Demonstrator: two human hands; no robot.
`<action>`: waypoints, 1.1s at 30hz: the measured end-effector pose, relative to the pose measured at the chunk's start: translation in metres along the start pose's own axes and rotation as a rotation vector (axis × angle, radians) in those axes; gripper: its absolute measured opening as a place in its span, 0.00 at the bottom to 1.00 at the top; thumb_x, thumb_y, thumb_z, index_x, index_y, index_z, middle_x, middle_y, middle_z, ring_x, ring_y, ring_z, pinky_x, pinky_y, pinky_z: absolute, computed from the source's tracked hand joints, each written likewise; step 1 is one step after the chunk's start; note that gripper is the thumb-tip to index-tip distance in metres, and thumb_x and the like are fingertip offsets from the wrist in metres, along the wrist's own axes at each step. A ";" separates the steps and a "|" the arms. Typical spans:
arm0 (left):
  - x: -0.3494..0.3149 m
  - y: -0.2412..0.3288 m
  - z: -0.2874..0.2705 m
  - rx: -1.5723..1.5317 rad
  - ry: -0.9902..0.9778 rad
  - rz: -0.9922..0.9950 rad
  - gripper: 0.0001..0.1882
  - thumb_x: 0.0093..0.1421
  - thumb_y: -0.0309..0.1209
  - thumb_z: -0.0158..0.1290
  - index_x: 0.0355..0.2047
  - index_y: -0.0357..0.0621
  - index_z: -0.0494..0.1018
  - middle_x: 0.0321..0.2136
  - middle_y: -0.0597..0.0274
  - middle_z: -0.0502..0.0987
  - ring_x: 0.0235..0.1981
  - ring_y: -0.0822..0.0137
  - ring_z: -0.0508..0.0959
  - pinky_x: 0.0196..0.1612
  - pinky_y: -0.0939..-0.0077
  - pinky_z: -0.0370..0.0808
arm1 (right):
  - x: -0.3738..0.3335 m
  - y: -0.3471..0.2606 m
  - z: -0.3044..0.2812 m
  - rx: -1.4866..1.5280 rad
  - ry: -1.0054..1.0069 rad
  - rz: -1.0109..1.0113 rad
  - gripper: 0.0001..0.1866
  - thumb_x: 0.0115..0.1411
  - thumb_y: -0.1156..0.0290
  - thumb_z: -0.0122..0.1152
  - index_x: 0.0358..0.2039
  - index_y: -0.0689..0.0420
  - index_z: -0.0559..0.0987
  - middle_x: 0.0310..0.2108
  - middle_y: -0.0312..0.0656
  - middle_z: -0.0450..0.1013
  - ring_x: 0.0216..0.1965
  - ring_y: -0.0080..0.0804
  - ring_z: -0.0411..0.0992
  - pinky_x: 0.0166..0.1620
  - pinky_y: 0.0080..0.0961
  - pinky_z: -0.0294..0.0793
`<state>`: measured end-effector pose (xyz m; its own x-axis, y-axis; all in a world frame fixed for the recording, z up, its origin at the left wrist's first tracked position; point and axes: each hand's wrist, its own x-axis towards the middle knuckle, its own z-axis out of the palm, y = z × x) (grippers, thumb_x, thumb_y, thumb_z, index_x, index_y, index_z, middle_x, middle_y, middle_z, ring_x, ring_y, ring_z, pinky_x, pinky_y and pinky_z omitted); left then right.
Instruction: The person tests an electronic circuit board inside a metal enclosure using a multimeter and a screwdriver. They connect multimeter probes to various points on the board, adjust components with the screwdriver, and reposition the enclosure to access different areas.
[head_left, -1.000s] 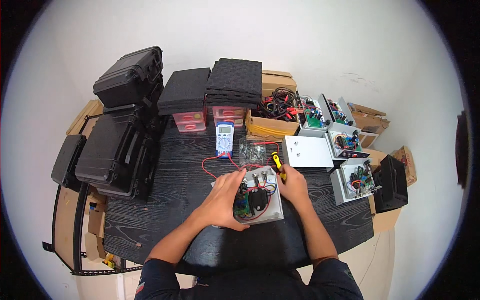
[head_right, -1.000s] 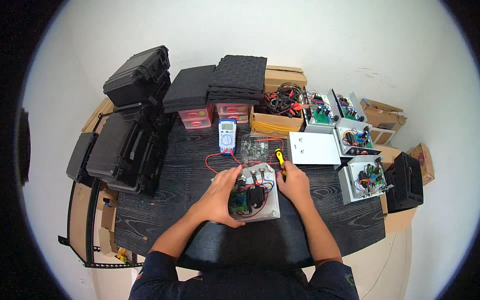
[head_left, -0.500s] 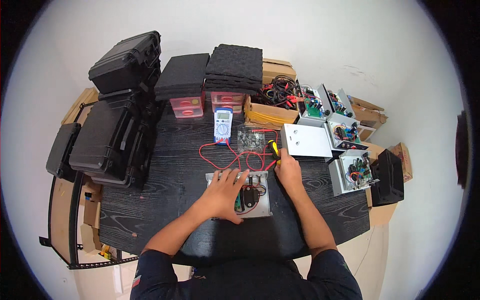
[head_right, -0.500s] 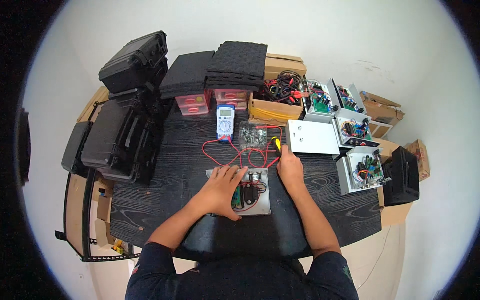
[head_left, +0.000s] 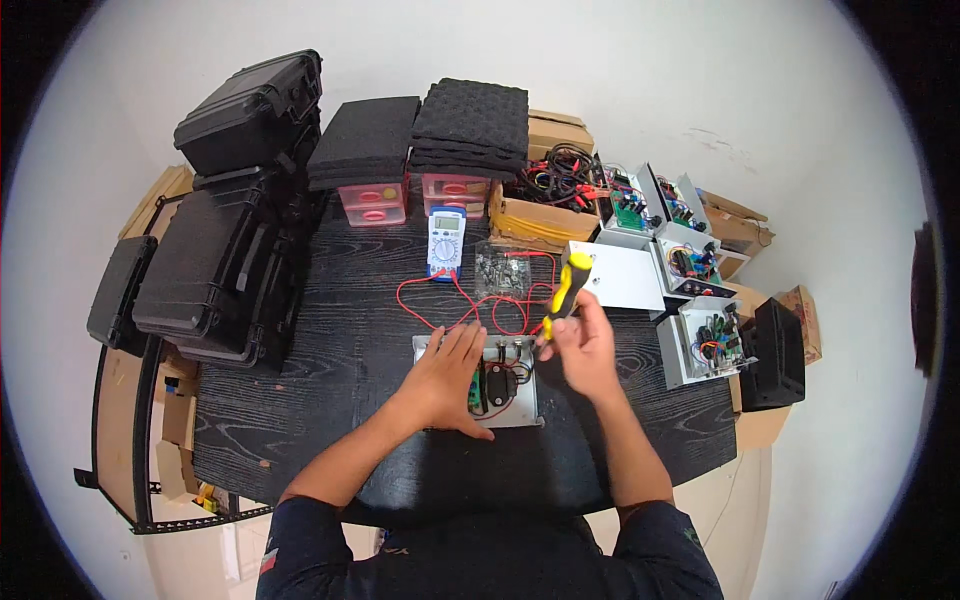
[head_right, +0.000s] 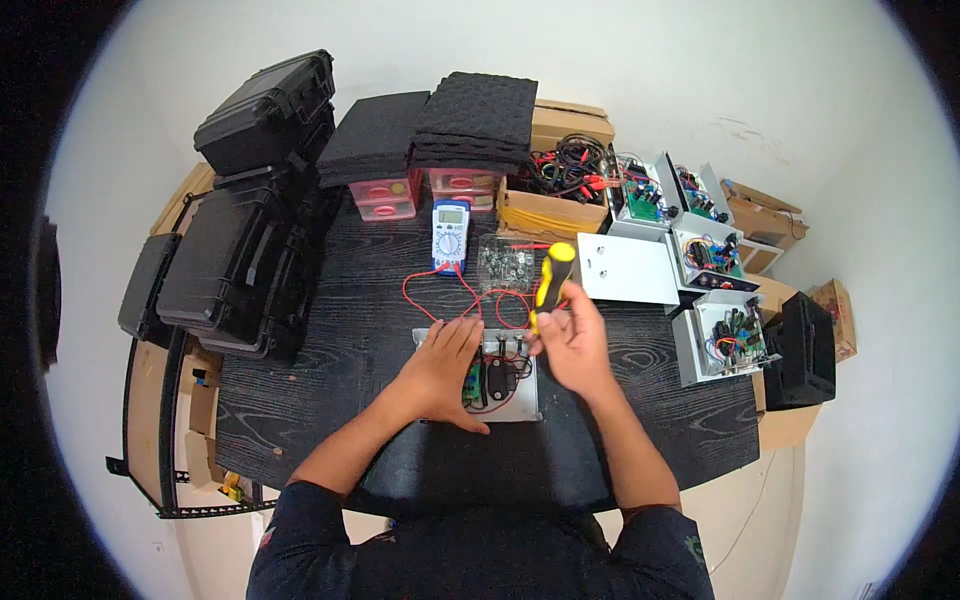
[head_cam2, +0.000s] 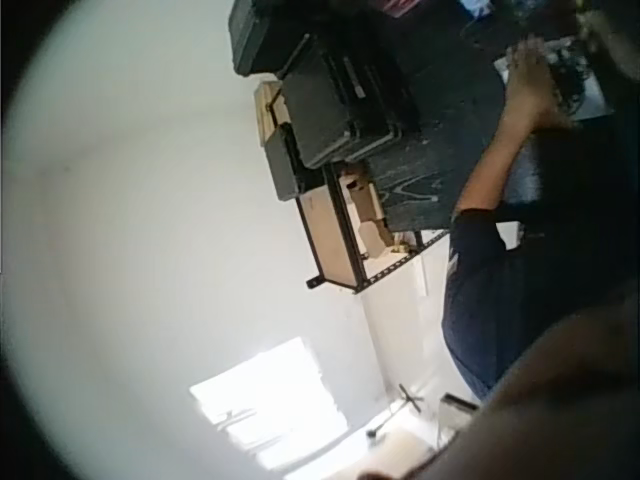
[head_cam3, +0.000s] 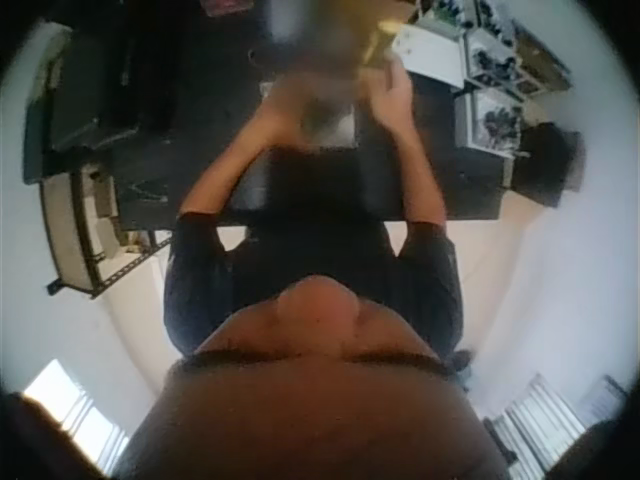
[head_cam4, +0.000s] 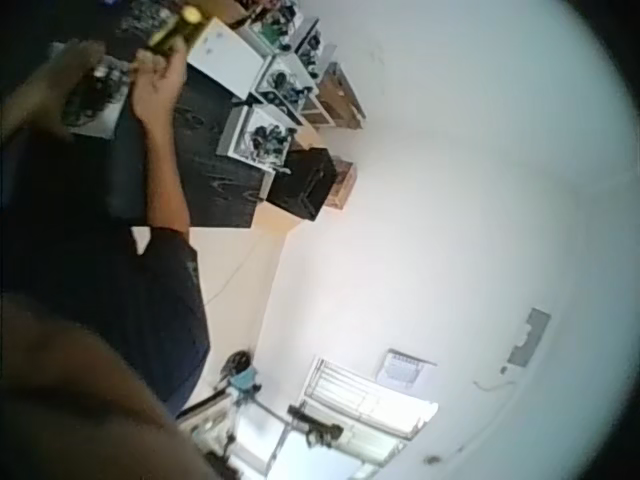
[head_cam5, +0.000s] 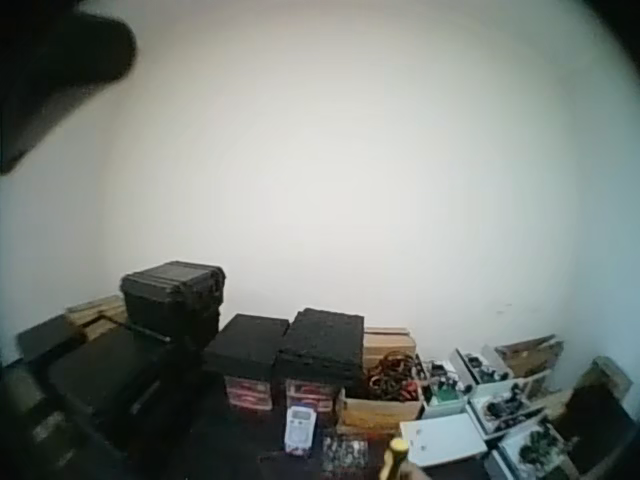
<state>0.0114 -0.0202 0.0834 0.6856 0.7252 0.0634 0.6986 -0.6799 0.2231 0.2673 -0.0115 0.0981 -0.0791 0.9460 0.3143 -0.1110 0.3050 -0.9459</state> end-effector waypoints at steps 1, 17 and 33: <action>-0.001 -0.001 0.002 0.022 0.022 0.003 0.82 0.35 0.76 0.68 0.73 0.23 0.47 0.73 0.34 0.53 0.77 0.40 0.50 0.77 0.43 0.46 | -0.002 0.002 0.006 -0.016 -0.035 -0.011 0.23 0.74 0.75 0.55 0.66 0.62 0.64 0.47 0.42 0.76 0.36 0.23 0.78 0.36 0.23 0.83; 0.000 -0.003 0.004 0.045 -0.026 -0.013 0.83 0.36 0.80 0.64 0.73 0.22 0.48 0.75 0.33 0.48 0.79 0.41 0.45 0.78 0.45 0.44 | -0.011 0.050 0.018 -0.135 -0.192 -0.062 0.19 0.76 0.72 0.53 0.63 0.64 0.66 0.55 0.45 0.73 0.47 0.28 0.78 0.48 0.30 0.86; 0.001 -0.003 0.005 0.041 -0.030 -0.016 0.82 0.36 0.79 0.64 0.73 0.23 0.49 0.75 0.33 0.50 0.79 0.41 0.46 0.78 0.43 0.44 | -0.008 0.022 0.029 -0.308 -0.159 -0.160 0.18 0.68 0.77 0.66 0.55 0.66 0.73 0.43 0.40 0.75 0.44 0.27 0.80 0.47 0.27 0.86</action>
<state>0.0107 -0.0178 0.0780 0.6799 0.7326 0.0308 0.7167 -0.6728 0.1836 0.2366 -0.0159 0.0768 -0.2404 0.8624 0.4456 0.1663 0.4889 -0.8564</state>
